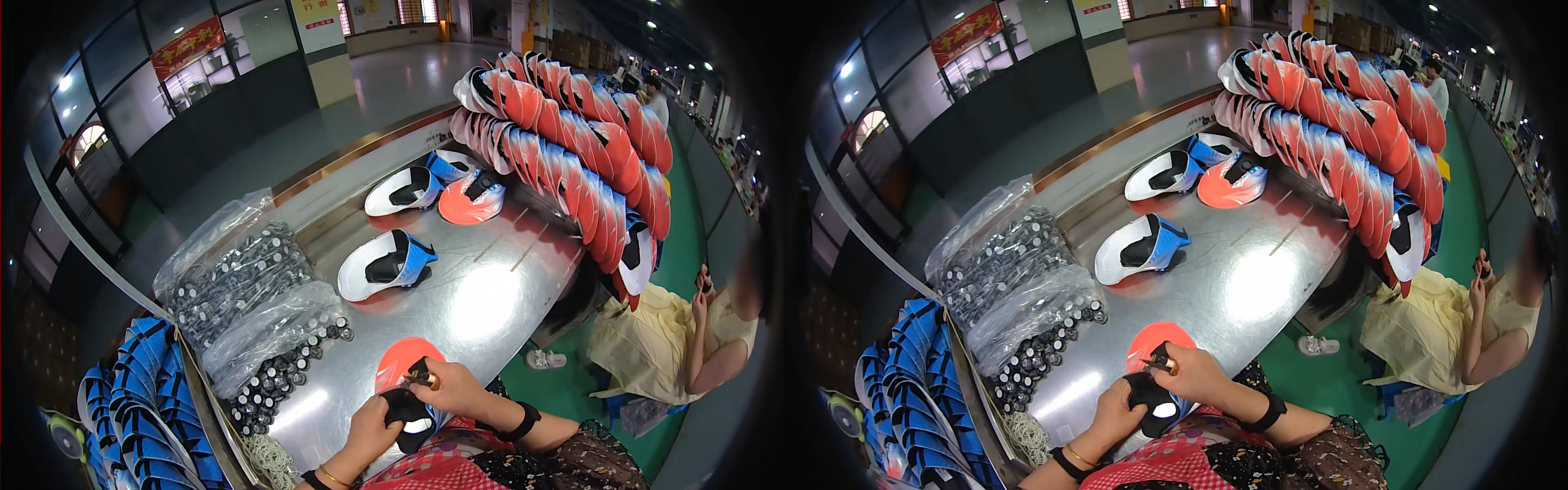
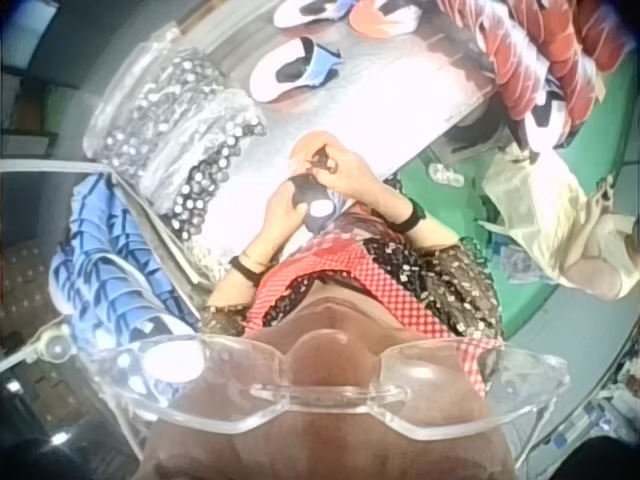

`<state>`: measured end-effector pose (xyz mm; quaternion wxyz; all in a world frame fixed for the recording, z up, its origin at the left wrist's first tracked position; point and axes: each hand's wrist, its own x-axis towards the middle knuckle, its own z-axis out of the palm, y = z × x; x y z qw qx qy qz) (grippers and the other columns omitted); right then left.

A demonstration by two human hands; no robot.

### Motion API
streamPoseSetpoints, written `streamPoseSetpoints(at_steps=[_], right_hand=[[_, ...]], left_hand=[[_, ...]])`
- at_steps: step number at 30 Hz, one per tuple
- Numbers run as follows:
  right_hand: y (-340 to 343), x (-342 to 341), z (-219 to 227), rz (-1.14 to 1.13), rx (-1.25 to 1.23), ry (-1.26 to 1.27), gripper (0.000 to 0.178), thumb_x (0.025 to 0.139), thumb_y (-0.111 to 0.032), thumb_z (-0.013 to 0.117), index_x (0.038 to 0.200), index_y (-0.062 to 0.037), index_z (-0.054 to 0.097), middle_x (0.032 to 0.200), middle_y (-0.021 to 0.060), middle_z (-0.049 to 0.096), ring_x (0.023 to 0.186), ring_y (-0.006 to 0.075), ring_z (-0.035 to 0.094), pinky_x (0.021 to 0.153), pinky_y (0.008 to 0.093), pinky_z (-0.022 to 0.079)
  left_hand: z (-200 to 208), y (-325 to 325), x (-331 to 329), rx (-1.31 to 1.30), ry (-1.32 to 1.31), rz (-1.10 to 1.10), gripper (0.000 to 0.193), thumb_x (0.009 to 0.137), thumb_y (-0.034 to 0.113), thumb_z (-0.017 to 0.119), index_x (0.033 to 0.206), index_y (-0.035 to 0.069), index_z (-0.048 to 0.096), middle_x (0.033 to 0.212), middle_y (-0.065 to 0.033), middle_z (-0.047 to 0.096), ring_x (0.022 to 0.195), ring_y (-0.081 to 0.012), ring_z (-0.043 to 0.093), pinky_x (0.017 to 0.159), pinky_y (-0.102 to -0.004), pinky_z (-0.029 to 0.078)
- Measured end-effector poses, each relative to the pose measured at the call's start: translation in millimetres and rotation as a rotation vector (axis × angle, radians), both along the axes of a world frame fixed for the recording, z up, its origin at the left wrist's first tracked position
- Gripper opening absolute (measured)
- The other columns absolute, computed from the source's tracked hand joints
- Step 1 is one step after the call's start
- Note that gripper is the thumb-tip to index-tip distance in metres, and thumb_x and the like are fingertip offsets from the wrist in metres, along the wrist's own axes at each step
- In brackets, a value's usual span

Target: Attaching tags and components to shoe uppers using a fastening tool

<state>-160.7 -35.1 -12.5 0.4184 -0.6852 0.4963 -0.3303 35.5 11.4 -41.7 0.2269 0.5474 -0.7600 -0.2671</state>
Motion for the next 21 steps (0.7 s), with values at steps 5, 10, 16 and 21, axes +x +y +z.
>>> streamPoseSetpoints(at_steps=[5, 10, 16, 21], right_hand=[[1.0, -1.3, 6.4, 0.183, -0.170, 0.165, 0.023, 0.078, -0.024, 0.069, 0.082, -0.0043, 0.058, 0.073, 0.0101, 0.059, 0.068, 0.0264, 0.061, 0.060, 0.0342, 0.046], [2.1, -2.9, 12.7, 0.145, -0.051, 0.117, 0.026, 0.077, -0.025, 0.071, 0.079, -0.0036, 0.056, 0.075, 0.0101, 0.056, 0.068, 0.0243, 0.058, 0.061, 0.0333, 0.045], [4.3, -6.8, 13.9, 0.247, -0.081, -0.054, 0.031, 0.075, -0.029, 0.073, 0.091, -0.0058, 0.061, 0.087, 0.0091, 0.060, 0.072, 0.0251, 0.060, 0.065, 0.0320, 0.048], [14.1, -7.1, 6.1, 0.245, -0.407, 0.266, 0.038, 0.073, -0.034, 0.072, 0.094, -0.0061, 0.057, 0.089, 0.0089, 0.060, 0.071, 0.0290, 0.062, 0.057, 0.0369, 0.050]], left_hand=[[12.7, 0.9, -8.8, 0.033, 0.212, 0.173, 0.021, 0.069, 0.013, 0.070, 0.083, 0.002, 0.059, 0.088, -0.0118, 0.065, 0.073, -0.0318, 0.063, 0.064, -0.0367, 0.051], [31.6, 6.8, -11.7, -0.442, -0.041, 0.029, 0.020, 0.069, 0.013, 0.072, 0.082, 0.004, 0.060, 0.084, -0.0092, 0.064, 0.072, -0.0280, 0.063, 0.063, -0.0348, 0.051], [38.6, -4.1, -7.0, -0.436, 0.026, 0.087, 0.017, 0.066, 0.011, 0.071, 0.076, 0.005, 0.057, 0.080, -0.0091, 0.061, 0.071, -0.0269, 0.061, 0.060, -0.0362, 0.049], [48.3, 2.0, -12.7, -0.341, -0.072, 0.078, 0.017, 0.063, 0.010, 0.069, 0.073, 0.006, 0.056, 0.076, -0.0095, 0.060, 0.072, -0.0277, 0.060, 0.059, -0.0371, 0.048]])
